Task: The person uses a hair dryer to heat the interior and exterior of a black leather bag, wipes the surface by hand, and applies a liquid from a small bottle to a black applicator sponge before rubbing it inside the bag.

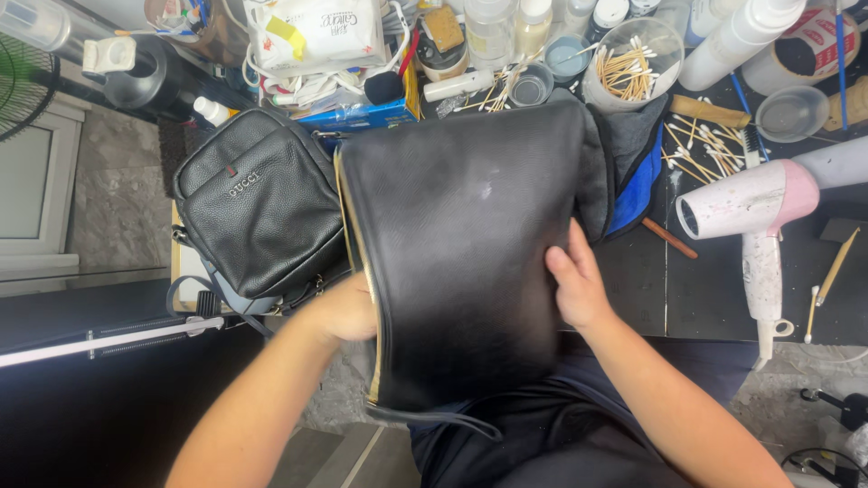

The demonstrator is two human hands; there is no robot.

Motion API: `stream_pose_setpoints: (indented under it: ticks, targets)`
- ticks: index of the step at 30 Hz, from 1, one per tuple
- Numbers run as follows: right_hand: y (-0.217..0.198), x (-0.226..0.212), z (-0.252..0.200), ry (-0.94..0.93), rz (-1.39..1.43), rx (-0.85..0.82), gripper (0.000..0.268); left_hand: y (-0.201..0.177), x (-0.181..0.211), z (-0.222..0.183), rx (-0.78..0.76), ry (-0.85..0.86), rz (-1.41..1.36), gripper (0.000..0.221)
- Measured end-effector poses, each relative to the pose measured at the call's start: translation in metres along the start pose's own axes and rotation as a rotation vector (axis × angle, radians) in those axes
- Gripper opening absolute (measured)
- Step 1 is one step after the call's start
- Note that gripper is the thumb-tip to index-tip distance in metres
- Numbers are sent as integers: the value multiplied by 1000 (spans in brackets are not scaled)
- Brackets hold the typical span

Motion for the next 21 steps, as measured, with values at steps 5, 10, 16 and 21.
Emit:
stream_pose_setpoints:
  ticks: [5, 10, 16, 21]
  targets:
    - [-5, -30, -8, 57, -26, -9, 58, 30, -57, 29, 116, 10, -412, 60]
    - [-13, -37, -8, 26, -133, -94, 65, 61, -85, 39, 172, 18, -632, 60]
    - [-20, -46, -10, -37, -132, -128, 75, 72, -88, 48, 189, 40, -686, 60]
    - [2, -75, -6, -119, -273, -129, 75, 71, -69, 52, 182, 88, -696, 60]
Point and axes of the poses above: each hand's wrist, its own z-axis towards the middle knuckle, its own y-axis out of the palm, x = y × z, the point moved 1 cm from there along z, towards the middle knuckle, and after that the axes turned 3 degrees about -y, right-handed, at the moved point
